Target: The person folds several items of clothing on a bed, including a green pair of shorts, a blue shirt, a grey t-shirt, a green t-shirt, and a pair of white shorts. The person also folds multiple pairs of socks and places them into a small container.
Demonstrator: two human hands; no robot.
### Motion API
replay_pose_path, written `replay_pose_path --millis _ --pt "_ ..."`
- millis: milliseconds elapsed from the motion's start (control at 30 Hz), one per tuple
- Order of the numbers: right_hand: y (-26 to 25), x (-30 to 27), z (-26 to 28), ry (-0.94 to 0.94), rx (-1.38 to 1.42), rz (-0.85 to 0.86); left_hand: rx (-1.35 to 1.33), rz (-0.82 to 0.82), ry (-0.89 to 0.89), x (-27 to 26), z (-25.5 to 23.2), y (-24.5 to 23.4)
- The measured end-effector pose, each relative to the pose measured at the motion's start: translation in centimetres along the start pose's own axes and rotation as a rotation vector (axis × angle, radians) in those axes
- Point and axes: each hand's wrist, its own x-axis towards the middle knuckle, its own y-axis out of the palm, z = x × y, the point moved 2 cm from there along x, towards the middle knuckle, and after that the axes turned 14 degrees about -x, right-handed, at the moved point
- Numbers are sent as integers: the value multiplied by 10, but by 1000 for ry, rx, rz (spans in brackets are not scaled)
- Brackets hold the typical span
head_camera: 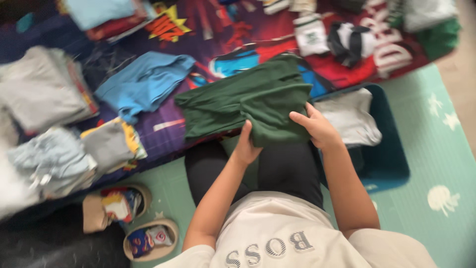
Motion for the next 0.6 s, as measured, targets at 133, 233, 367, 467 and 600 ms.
replay_pose_path --millis 133,233,367,467,600 --pt "50 46 -10 -52 -98 63 865 -195 403 -16 -69 5" --pt "84 87 -18 -112 -110 101 408 -547 447 -22 -120 -6" --pt "132 136 -39 -222 -211 122 481 -499 578 -45 -188 -26" --pt "155 157 -63 -195 -505 51 1110 -629 621 -51 -219 -46" --pt "131 158 -79 -94 -908 -192 1485 -823 648 -61 -221 -57"
